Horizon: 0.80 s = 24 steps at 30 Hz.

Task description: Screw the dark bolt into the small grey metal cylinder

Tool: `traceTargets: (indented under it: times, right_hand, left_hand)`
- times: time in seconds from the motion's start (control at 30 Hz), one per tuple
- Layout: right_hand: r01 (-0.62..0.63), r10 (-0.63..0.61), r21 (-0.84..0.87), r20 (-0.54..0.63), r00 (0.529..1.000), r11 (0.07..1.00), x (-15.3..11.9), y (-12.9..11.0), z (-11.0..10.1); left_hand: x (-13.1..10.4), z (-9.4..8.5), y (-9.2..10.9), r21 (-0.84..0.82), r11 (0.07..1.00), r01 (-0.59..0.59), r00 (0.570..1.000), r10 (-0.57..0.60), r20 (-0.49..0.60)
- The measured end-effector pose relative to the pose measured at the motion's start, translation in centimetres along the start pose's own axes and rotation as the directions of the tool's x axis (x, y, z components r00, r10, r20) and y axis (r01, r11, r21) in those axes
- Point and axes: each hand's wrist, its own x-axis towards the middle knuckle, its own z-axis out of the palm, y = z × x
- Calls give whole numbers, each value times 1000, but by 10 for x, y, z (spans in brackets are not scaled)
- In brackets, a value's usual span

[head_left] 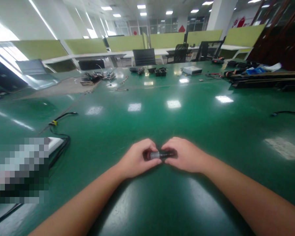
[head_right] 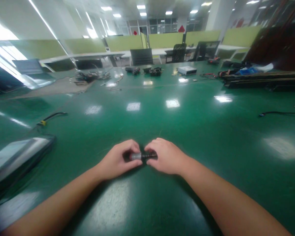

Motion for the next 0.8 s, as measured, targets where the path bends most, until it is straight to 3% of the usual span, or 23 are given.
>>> traceTargets:
  times: [0.37,0.8]
  right_hand:
    - [28,-28,-23,-2,1000,999,4,-5,6]
    - [62,-62,-59,11,998,996,4,-4,7]
  left_hand:
    - [-1,0,0,-22,996,90,995,-89,48]
    - [0,0,3,34,997,66,997,-68,46]
